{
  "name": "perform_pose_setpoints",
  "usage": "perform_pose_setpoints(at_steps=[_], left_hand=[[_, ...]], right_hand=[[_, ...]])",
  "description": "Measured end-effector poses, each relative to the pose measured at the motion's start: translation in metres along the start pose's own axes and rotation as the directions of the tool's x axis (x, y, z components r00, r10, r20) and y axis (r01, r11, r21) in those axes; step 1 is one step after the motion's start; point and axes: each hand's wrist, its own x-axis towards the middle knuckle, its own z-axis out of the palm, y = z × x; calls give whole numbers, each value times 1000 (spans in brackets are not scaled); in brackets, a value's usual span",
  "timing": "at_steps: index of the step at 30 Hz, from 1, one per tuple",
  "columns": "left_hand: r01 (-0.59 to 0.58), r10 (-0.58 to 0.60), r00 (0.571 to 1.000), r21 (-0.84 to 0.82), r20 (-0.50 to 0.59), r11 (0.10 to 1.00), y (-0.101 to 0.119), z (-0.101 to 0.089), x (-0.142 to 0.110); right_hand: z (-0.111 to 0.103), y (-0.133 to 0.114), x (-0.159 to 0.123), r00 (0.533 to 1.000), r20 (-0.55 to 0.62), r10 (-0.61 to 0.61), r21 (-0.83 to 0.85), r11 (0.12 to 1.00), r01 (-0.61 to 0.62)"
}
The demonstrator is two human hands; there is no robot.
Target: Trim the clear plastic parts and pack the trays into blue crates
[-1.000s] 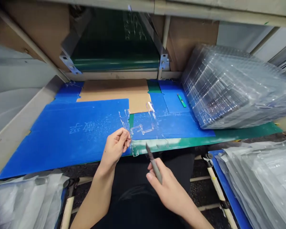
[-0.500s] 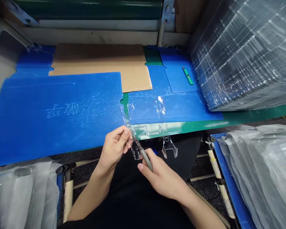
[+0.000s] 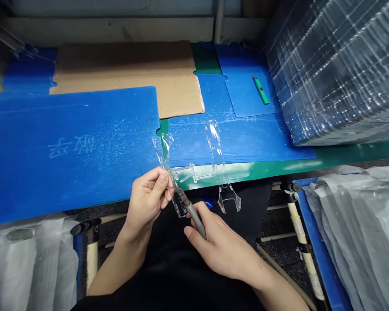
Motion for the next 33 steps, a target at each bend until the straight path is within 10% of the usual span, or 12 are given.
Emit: perform_pose_setpoints(at_steps=[33], left_hand=[[118, -118, 991, 6, 71, 993, 6, 24, 3]], right_hand=[[-23, 26, -1, 987, 142, -69, 156, 987, 46]])
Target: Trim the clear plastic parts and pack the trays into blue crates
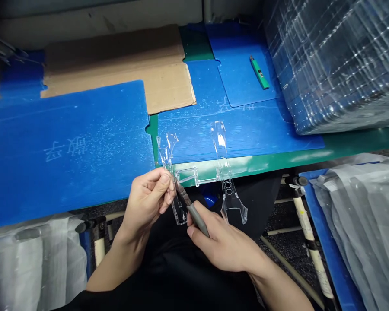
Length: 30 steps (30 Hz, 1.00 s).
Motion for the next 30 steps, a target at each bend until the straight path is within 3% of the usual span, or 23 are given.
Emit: perform_pose_setpoints(at_steps=[12, 22, 30], left_hand=[[31, -31, 1000, 73, -3, 997, 7, 24, 26], [79, -79, 997, 49, 15, 996, 3, 47, 46], [104, -104, 995, 109, -6, 989, 3, 50, 55]], right_hand=[[-32, 19, 10, 992, 27, -127, 130, 984, 122], [-52, 36, 7, 994, 69, -88, 326, 944, 60], [-56, 42, 13, 994, 60, -91, 436, 898, 57]])
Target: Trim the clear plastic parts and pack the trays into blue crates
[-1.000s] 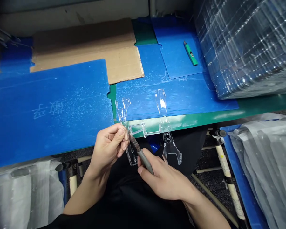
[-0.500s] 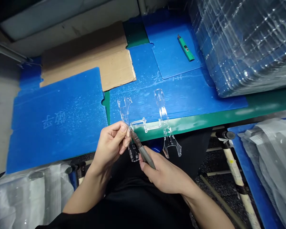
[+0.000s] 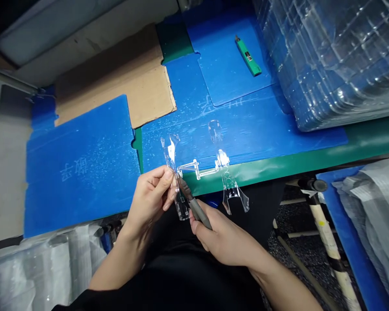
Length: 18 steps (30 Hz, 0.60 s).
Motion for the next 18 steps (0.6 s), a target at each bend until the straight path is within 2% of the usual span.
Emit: perform_pose_setpoints(at_steps=[5, 7, 9, 11, 13, 15, 16, 17, 18], left_hand=[[49, -53, 998, 161, 20, 986, 11, -6, 22], [53, -56, 998, 280, 3, 959, 16, -14, 35], [55, -45, 998, 463, -31, 884, 21, -26, 46], [77, -31, 996, 686, -79, 723, 29, -41, 55], [121, 31, 988, 878, -152, 462, 45, -54, 63], [161, 198, 961, 971, -195, 176, 69, -60, 74], [129, 273, 952, 990, -140, 56, 83, -58, 83], [40, 306, 952, 998, -26, -39, 97, -51, 93], [-107, 288, 948, 989, 132, -103, 109, -40, 106]], right_hand=[[-4, 0, 23, 999, -16, -30, 222, 975, 33], [-4, 2, 30, 999, -13, -38, 318, 947, 40], [-3, 4, 31, 998, -23, -56, 368, 928, 61], [0, 8, 25, 997, -19, -69, 388, 919, 71], [3, 14, 12, 998, 1, -66, 402, 913, 60], [6, 21, -1, 999, 24, -49, 408, 912, 35], [7, 26, -7, 999, 27, -40, 407, 913, 26], [9, 30, -12, 999, 26, -31, 405, 914, 18], [9, 34, -16, 999, 23, -25, 404, 915, 14]])
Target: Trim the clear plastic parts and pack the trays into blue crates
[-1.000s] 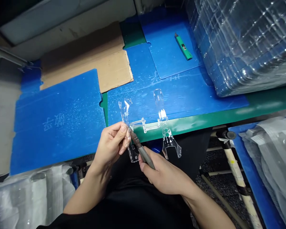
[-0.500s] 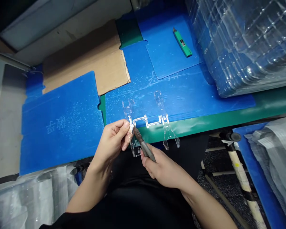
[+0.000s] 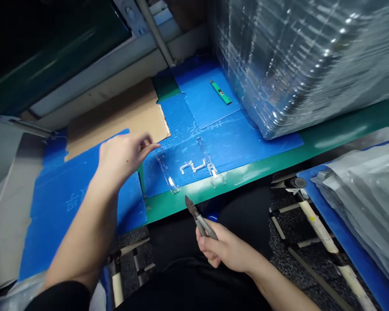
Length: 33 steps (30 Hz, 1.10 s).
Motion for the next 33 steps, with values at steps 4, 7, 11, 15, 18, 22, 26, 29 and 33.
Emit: perform_pose_setpoints(at_steps=[4, 7, 11, 15, 18, 22, 26, 29, 33], left_hand=[[-588, 634, 737, -240, 233, 772, 63, -6, 69], [-625, 724, 560, -367, 403, 689, 105, 5, 95], [-501, 670, 637, -456, 382, 736, 98, -3, 88], [-321, 553, 808, -635, 202, 702, 38, -30, 46], [-114, 408, 896, -796, 176, 595, 10, -25, -9], [231, 224, 931, -940, 289, 253, 7, 15, -86], [313, 223, 922, -948, 317, 54, 11, 43, -128], [315, 192, 931, -949, 311, 14, 8, 49, -136], [315, 209, 929, -949, 307, -9, 6, 54, -136]], right_hand=[[-1, 12, -9, 998, -58, -27, -19, 1000, 26], [3, 15, -16, 994, -96, -61, -52, 997, 56], [14, 15, -26, 987, -121, -106, -108, 990, 93], [24, 6, -24, 977, -152, -151, -270, 957, 106], [34, -7, -14, 951, -237, -200, -436, 896, 81], [46, -23, -1, 939, -273, -211, -643, 765, -15], [55, -29, 4, 954, -273, -122, -735, 667, -125], [61, -29, 4, 963, -259, -72, -746, 648, -152], [65, -28, 6, 964, -258, -65, -740, 655, -154]])
